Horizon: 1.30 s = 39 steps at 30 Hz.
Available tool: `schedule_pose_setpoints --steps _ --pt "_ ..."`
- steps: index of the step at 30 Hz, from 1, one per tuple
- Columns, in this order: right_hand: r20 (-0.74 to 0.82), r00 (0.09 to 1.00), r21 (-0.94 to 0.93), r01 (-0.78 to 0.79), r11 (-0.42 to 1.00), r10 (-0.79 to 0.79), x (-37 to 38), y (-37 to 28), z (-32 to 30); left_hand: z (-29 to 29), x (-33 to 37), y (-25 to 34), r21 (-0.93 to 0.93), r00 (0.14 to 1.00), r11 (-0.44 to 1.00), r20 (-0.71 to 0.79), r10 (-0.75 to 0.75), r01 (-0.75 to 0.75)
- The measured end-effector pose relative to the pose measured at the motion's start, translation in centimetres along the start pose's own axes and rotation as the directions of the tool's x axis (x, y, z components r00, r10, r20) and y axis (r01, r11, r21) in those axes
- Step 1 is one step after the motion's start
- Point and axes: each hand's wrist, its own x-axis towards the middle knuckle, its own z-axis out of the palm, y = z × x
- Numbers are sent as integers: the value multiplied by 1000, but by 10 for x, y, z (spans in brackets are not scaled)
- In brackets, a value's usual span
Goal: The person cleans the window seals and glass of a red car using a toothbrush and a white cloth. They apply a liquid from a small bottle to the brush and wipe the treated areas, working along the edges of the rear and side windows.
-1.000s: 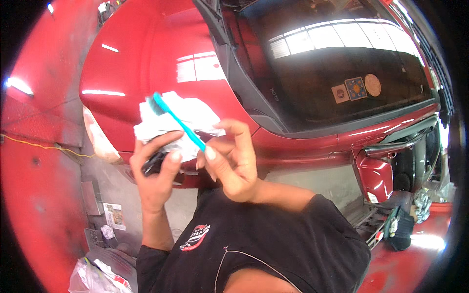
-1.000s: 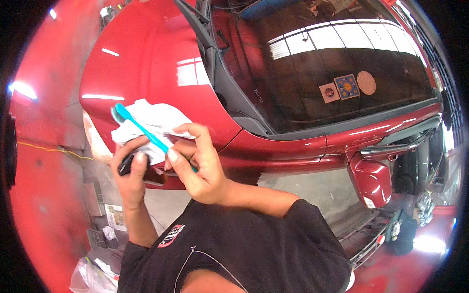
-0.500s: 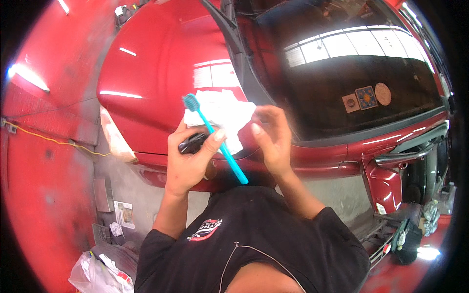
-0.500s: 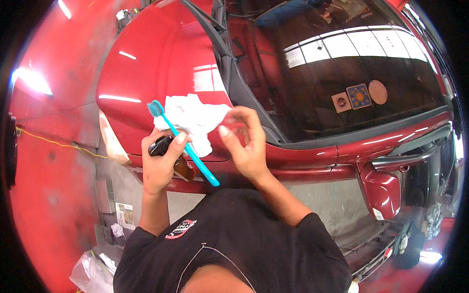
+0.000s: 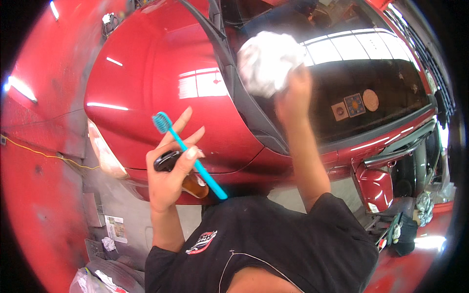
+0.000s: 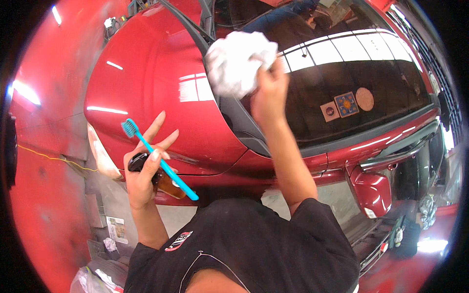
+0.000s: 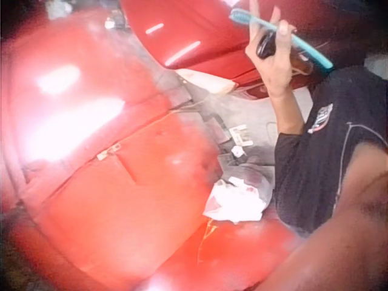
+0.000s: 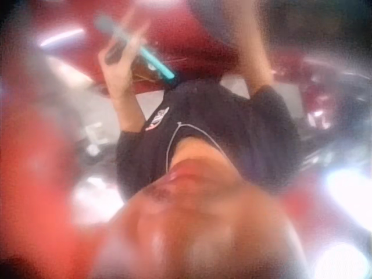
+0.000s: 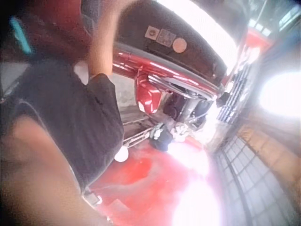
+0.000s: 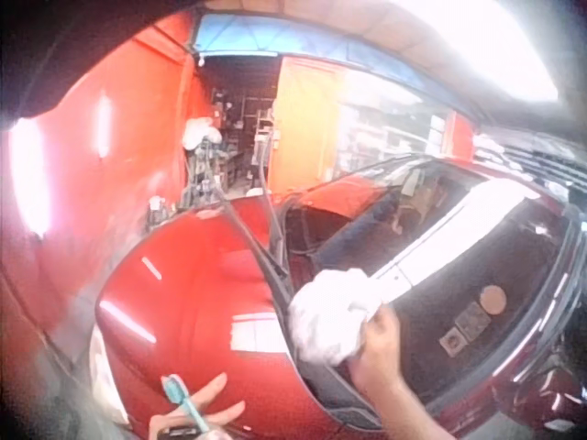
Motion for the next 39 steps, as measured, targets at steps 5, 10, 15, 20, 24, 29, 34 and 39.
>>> schedule_pose_setpoints --steps 5,10,15,20,24,29,34,39 --pt "21 942 -444 309 841 -335 139 23 -40 -36 -14 -16 -144 956 966 -174 -238 214" --pt "275 893 -873 388 297 -357 235 104 -47 -69 -27 -31 -116 900 972 -370 -231 202" --pt "389 921 -919 386 -86 -31 279 181 -48 -91 -31 -34 -129 850 973 -474 -228 190" --pt "672 700 -544 689 -479 242 284 216 -31 -95 -37 -38 -178 736 958 -614 -286 223" --pt "657 659 -640 744 -192 366 330 236 -57 -98 -40 -46 -223 683 948 -657 -319 228" --pt "597 606 -628 761 -163 526 344 219 -74 -104 -42 -54 -214 689 950 -654 -313 229" --pt "692 510 -365 858 -361 511 337 186 -44 -100 -36 -53 -139 694 950 -654 -300 280" --pt "651 562 -460 827 -324 511 332 210 -51 -98 -31 -53 -95 713 960 -651 -261 264"
